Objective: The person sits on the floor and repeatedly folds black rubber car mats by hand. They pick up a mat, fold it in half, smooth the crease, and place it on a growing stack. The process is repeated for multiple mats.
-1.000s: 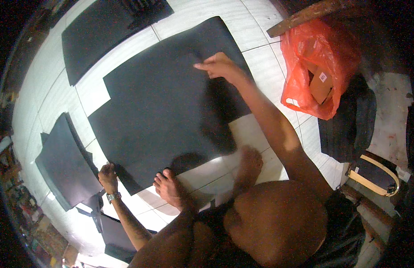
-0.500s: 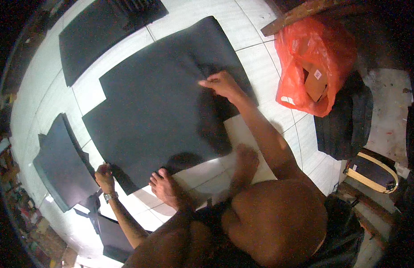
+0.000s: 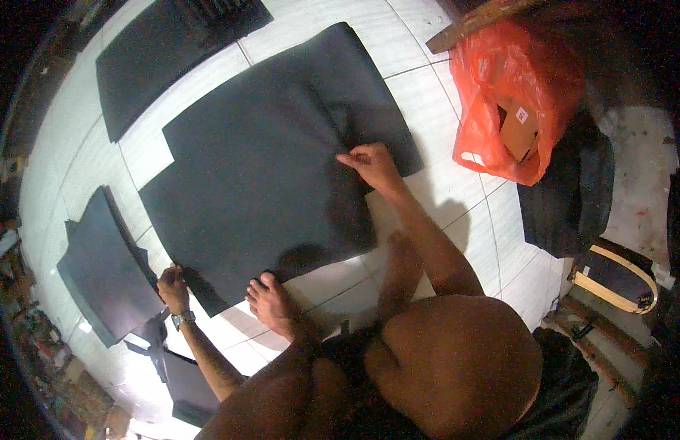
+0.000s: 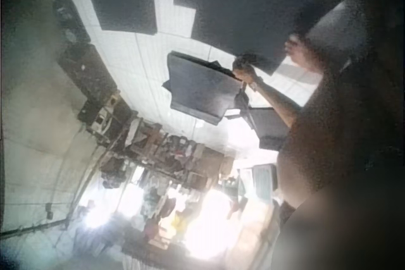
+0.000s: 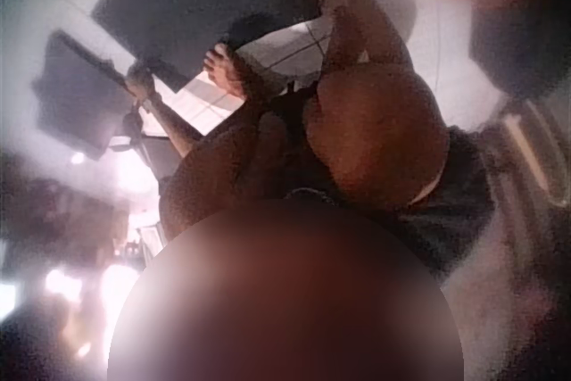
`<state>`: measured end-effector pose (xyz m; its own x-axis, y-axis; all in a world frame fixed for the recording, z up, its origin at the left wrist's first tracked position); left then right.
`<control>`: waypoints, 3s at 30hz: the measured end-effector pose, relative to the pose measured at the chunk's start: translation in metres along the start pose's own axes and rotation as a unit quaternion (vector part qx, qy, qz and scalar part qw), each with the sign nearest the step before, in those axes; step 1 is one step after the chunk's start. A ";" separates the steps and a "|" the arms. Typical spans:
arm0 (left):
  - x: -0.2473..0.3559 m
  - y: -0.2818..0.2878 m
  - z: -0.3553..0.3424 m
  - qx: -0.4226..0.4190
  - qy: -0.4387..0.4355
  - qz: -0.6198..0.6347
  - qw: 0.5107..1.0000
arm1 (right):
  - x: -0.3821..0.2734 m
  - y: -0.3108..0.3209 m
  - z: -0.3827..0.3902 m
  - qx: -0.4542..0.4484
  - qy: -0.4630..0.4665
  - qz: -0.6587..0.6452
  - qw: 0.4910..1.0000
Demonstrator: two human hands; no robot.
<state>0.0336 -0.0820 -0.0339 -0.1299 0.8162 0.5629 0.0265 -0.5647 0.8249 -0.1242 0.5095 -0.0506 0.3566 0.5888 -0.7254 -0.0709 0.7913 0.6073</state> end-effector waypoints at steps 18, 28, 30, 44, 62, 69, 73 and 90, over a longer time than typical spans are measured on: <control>0.066 0.017 -0.028 0.007 0.003 -0.220 0.976 | 0.024 0.024 0.099 -0.126 -0.126 0.000 0.984; 0.394 -0.171 -0.154 -0.163 -0.465 -0.159 0.856 | 0.036 0.024 0.129 -0.205 -0.170 0.139 0.954; 0.411 -0.200 -0.167 -0.176 -0.481 -0.161 0.844 | 0.038 0.021 0.129 -0.205 -0.173 0.086 0.959; 0.394 -0.235 -0.184 -0.186 -0.450 -0.147 0.861 | 0.041 0.030 0.148 -0.144 -0.148 0.120 0.971; 0.393 -0.229 -0.186 -0.196 -0.444 -0.122 0.866 | 0.029 0.010 0.055 -0.138 -0.154 0.035 0.978; 0.391 -0.229 -0.189 -0.163 -0.429 -0.064 0.886 | 0.001 0.019 0.024 -0.058 -0.068 0.063 0.994; 0.388 -0.228 -0.192 -0.177 -0.406 -0.072 0.893 | -0.004 0.020 0.017 -0.107 -0.076 0.063 0.989; 0.383 -0.236 -0.193 -0.153 -0.406 -0.101 0.895 | -0.008 0.015 0.025 -0.130 -0.083 0.099 0.983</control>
<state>-0.2139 0.3406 -0.0226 0.6660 0.6544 0.3579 -0.2050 -0.3008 0.9314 -0.1048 0.5122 -0.0275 0.4571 0.7179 -0.5250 -0.3830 0.6916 0.6124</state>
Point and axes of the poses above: each hand's wrist, its own z-axis away from the middle knuckle, its own y-axis out of the back of the hand, x = y × z, the point moved 5 cm from there along -z, towards the middle knuckle, and after that the axes turned 12 degrees about -y, right-handed, at the moved point
